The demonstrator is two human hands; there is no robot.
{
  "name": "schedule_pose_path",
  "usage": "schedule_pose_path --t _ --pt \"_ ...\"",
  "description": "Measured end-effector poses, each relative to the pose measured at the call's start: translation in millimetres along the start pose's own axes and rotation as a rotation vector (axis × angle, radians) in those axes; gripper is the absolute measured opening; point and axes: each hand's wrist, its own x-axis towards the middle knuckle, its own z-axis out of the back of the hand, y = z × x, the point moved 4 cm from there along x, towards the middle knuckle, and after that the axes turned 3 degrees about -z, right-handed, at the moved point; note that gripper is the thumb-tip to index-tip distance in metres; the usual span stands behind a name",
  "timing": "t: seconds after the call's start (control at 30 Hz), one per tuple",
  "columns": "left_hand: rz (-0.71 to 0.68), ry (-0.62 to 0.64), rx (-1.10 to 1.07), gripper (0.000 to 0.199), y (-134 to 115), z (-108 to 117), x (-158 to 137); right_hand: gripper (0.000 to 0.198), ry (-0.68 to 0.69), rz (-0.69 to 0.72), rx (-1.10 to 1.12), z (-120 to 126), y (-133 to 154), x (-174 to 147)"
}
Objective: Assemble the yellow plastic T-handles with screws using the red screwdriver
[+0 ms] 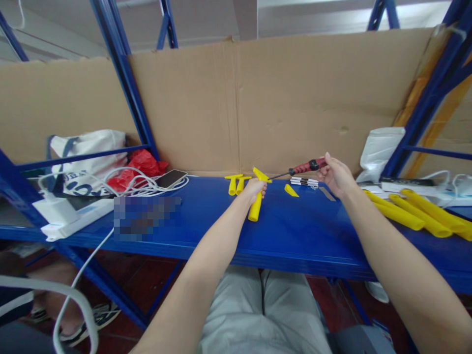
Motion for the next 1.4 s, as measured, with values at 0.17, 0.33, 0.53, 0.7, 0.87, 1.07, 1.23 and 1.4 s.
schedule_pose_path --t 0.17,0.33,0.53,0.7,0.87,1.07,1.23,1.4 --pt "-0.006 -0.002 -0.002 0.021 -0.2 0.0 -0.5 0.025 0.011 -0.009 0.040 -3.1 2.7 -2.9" --pt "-0.005 0.001 -0.001 0.022 -0.6 -0.6 -1.3 0.019 0.005 -0.001 0.026 -3.8 3.0 -2.4" --pt "0.000 0.004 -0.007 0.022 -0.7 -1.4 -2.2 0.028 -0.058 0.057 0.018 1.9 1.5 0.0" --pt "-0.001 0.004 -0.002 0.021 -0.8 -2.0 -2.7 0.037 -0.108 0.062 0.035 4.7 -0.3 1.9" --pt "0.004 0.009 -0.003 0.021 -0.6 -2.5 -2.2 0.034 -0.100 0.060 0.021 3.7 -1.6 2.7" --pt "-0.002 0.006 -0.004 0.021 -0.5 -2.5 -1.9 0.027 -0.061 0.020 0.043 2.3 0.3 1.1" --pt "-0.003 -0.002 -0.002 0.021 -0.7 -2.1 -2.4 0.019 -0.019 0.014 0.040 0.2 1.4 0.9" --pt "-0.002 0.000 -0.006 0.020 -0.7 -2.0 -2.3 0.020 -0.058 0.048 0.051 3.1 1.1 1.5"
